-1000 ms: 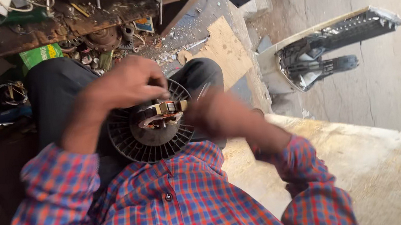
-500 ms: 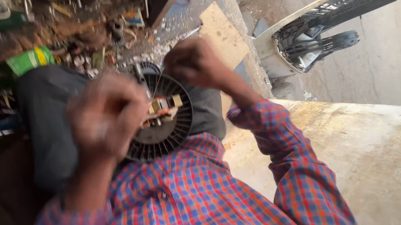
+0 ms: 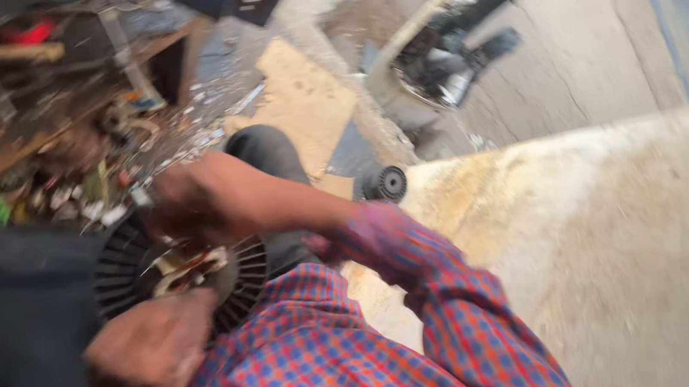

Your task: The person sits with a small electric motor armature and fan housing on their lap and works on it by hand, fitting and pressing components and manipulating wire and small parts on the assembly. They occasionally reach to the cluttered workbench to pick up or set down small items, then resume working on the motor.

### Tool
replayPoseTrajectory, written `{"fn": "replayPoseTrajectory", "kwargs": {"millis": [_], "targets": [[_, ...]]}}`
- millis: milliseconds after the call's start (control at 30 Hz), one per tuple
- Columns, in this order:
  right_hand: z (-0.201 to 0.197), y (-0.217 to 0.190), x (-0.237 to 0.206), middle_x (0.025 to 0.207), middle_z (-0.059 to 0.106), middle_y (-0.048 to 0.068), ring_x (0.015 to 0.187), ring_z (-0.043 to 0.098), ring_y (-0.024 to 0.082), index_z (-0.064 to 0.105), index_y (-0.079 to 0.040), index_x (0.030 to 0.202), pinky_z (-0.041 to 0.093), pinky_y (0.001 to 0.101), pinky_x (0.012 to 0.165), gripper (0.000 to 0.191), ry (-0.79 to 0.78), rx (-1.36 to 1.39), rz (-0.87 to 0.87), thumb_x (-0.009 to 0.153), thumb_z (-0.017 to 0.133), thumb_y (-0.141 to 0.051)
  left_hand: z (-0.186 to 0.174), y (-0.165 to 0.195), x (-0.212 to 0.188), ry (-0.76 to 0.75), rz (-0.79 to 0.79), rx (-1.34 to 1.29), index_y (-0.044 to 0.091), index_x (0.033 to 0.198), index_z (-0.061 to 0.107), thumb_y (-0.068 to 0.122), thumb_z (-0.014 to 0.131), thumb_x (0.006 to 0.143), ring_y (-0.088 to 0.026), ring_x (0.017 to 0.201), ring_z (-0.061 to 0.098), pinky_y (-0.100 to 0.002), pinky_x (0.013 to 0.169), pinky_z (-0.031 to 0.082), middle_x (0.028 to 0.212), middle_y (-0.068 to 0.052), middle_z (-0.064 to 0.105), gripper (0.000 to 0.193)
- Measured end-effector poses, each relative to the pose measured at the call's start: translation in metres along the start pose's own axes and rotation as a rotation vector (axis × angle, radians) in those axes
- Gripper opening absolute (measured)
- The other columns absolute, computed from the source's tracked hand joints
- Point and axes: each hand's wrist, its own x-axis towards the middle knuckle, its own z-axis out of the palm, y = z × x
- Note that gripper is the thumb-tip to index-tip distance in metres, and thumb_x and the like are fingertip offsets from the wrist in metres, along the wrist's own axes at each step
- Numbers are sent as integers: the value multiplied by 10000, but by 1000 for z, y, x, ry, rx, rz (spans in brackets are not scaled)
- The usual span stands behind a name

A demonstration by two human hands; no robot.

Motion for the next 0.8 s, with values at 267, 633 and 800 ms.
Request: {"fn": "replayPoseTrajectory", "kwargs": {"millis": [267, 633, 800], "targets": [[28, 64, -76, 1339, 608, 174, 1232, 609, 360, 626, -134, 1360, 500, 448, 1027, 574, 394, -148, 444, 859, 799, -353, -17, -97, -58, 121, -698, -506, 71, 1072, 709, 101, 779, 883, -115, 501, 537, -237, 521, 461, 624, -10, 585, 203], [122, 29, -180, 1600, 254, 341, 1428, 297, 577, 427, -70, 1551, 292, 587, 1162, 756, 487, -374, 778, 903, 750, -288, -35, -40, -80, -78, -978, -333, 66, 1095, 706, 110, 799, 863, -133, 591, 581, -257, 578, 491, 736, -34, 622, 254], [141, 17, -201, 1464, 483, 285, 1332, 427, 536, 587, -82, 1393, 372, 551, 1081, 538, 447, -492, 687, 880, 723, -170, -28, -41, -100, -81, -943, -313, 63, 1106, 704, 114, 808, 854, -142, 632, 600, -266, 604, 505, 786, -45, 638, 278]]}}
